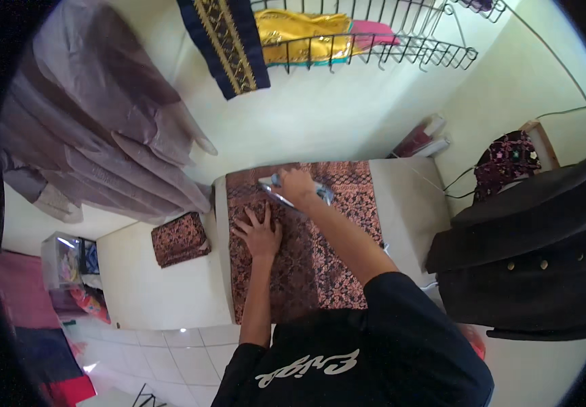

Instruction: Ironing a piece of patterned brown fabric on a table.

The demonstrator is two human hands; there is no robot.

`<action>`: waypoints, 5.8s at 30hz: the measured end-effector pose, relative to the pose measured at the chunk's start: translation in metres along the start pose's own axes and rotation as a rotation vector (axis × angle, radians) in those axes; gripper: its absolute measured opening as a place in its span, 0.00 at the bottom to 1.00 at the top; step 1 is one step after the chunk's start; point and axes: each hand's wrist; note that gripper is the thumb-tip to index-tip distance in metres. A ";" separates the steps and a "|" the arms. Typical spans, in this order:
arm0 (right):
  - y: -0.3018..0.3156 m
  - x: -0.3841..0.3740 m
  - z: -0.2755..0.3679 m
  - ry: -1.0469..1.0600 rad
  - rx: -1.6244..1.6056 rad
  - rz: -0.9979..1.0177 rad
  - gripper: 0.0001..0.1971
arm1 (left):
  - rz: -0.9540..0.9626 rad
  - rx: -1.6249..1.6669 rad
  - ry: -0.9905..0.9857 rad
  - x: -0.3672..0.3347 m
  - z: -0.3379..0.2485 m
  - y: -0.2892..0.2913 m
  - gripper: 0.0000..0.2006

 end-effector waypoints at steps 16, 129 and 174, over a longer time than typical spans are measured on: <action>-0.003 0.022 -0.034 -0.134 -0.127 -0.069 0.30 | -0.178 0.083 -0.192 -0.017 -0.053 0.007 0.29; -0.008 0.163 -0.166 -0.262 -0.137 -0.057 0.26 | 0.128 0.240 -0.597 -0.029 -0.062 0.007 0.37; -0.012 0.061 -0.056 0.080 0.102 0.004 0.24 | 0.066 0.294 -0.337 -0.010 0.031 0.000 0.55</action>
Point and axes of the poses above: each hand's wrist, its own x-axis away from the middle knuckle, its own y-axis out of the back of the hand, z = x × y, and after that the axes turned 15 degrees about z, right-handed
